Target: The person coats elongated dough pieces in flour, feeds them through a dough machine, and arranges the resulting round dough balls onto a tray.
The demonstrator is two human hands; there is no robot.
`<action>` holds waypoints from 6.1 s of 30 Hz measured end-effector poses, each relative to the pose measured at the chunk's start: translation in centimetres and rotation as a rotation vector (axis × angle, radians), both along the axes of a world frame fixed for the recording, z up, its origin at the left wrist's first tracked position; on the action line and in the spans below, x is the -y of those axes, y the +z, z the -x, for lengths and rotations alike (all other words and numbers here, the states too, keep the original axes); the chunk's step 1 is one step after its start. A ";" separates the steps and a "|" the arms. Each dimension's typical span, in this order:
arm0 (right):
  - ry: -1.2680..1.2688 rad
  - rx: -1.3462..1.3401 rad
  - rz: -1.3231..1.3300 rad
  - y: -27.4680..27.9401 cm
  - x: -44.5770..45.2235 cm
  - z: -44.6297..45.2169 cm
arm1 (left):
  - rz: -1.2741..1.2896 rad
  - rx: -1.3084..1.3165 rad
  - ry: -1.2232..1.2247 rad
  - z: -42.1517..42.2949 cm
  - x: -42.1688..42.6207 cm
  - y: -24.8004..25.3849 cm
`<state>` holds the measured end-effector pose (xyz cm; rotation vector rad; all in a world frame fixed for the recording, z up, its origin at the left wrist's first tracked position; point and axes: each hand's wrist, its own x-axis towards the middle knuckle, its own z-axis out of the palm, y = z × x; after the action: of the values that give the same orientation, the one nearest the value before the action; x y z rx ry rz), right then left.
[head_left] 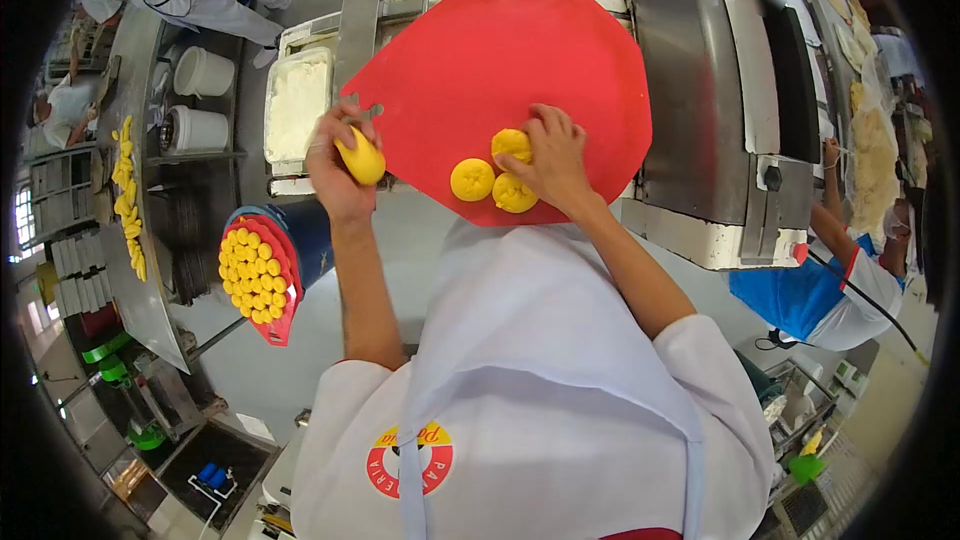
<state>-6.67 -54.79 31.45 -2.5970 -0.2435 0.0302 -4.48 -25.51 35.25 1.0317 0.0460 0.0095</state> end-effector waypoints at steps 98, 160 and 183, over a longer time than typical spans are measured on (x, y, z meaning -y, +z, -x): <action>-1.003 0.458 -0.213 15.7 35.0 9.0 | -0.345 -0.401 -0.259 6.7 16.6 -1.0; -0.418 -0.150 -0.093 -31.9 -71.6 -34.8 | -0.082 -1.008 0.005 -13.2 -54.2 -33.3; -0.536 -0.539 -1.072 -8.4 -61.2 -15.7 | -0.355 -0.646 -0.367 -17.0 -45.1 -12.5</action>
<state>9.06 6.39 23.04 -1.4385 0.5058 0.3080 12.50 19.60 22.78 1.3497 0.4544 -0.6706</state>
